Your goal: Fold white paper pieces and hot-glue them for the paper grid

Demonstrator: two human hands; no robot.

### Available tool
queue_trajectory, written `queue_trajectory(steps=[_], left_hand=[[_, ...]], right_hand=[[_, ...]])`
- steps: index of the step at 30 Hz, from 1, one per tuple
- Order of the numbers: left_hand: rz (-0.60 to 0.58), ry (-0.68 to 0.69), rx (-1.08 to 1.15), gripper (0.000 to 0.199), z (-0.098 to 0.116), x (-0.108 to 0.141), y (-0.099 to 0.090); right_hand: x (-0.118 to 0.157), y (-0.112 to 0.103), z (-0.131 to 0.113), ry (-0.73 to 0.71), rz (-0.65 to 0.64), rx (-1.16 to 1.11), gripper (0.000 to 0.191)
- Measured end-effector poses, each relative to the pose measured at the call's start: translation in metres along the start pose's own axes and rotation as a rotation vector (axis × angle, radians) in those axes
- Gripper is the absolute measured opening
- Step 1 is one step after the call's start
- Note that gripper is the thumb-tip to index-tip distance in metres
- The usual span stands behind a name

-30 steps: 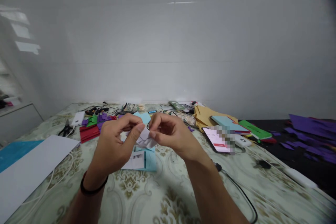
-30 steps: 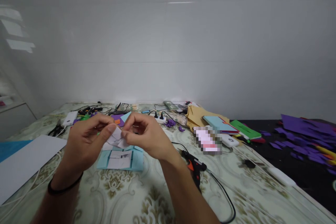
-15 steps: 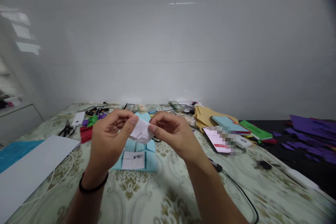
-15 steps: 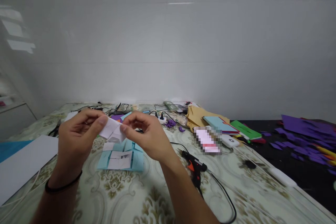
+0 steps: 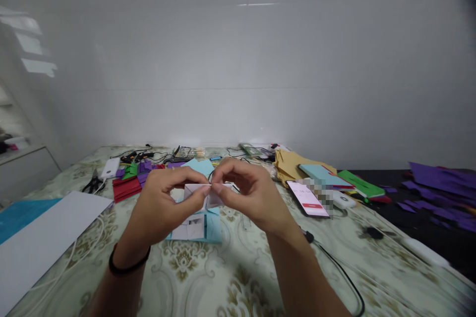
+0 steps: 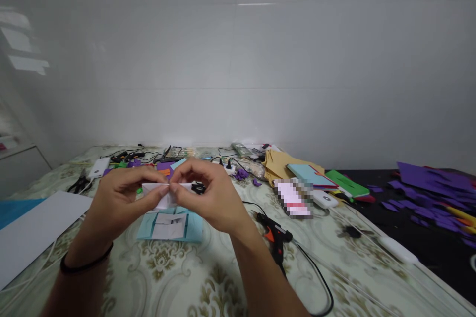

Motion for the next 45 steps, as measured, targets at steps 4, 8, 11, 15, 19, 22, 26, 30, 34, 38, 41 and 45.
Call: queue_trajectory(steps=[4,8,11,15,19,22,26,30,34,38,41,45], left_hand=[[-0.013,0.029,0.001,0.015,0.0,0.001,0.003],[0.002,0.058,-0.015,0.017,0.005,0.001,0.006],[0.046,0.069,-0.054,0.015,0.009,-0.001,0.004],[0.081,0.055,-0.068,0.014,0.008,-0.002,0.0],[0.108,0.027,-0.059,0.012,0.003,0.0,-0.004],[0.109,-0.008,-0.055,0.011,0.0,0.0,-0.003],[0.096,-0.032,-0.053,0.01,-0.001,-0.001,-0.002],[0.153,-0.098,-0.033,0.009,-0.007,0.0,-0.011],[0.302,-0.185,0.068,0.005,-0.013,0.002,-0.019],[0.347,-0.246,0.208,0.004,-0.014,0.0,-0.009],[0.288,-0.265,0.23,0.008,-0.013,-0.001,-0.002],[0.116,-0.307,0.217,0.015,-0.017,-0.001,0.004]], right_hand=[[0.001,0.001,-0.001,0.01,-0.008,0.05,0.009],[0.0,0.0,-0.002,0.014,-0.014,0.065,0.009],[-0.001,-0.003,0.0,0.027,-0.016,0.07,0.007],[-0.002,-0.008,0.001,0.035,-0.019,0.073,0.006],[-0.002,-0.013,0.002,0.029,-0.026,0.101,0.006],[-0.001,-0.016,0.001,0.024,-0.019,0.127,0.01],[-0.001,-0.019,0.0,0.024,-0.034,0.152,0.011],[-0.002,-0.029,0.001,0.023,0.006,0.177,0.012],[-0.002,-0.034,0.001,0.006,0.083,0.133,0.005],[-0.003,-0.017,0.004,0.054,-0.043,0.165,0.009],[-0.003,-0.01,0.006,0.086,-0.061,0.2,0.015],[-0.002,-0.011,0.005,0.078,-0.034,0.187,0.015]])
Point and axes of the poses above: each hand's wrist, its own x-axis away from the middle knuckle, its own y-axis out of the palm, z = x × y, the point moved 6 cm from there along -x, towards the middle knuckle, and after that the axes turned 3 degrees about z, right-handed, at the moved point
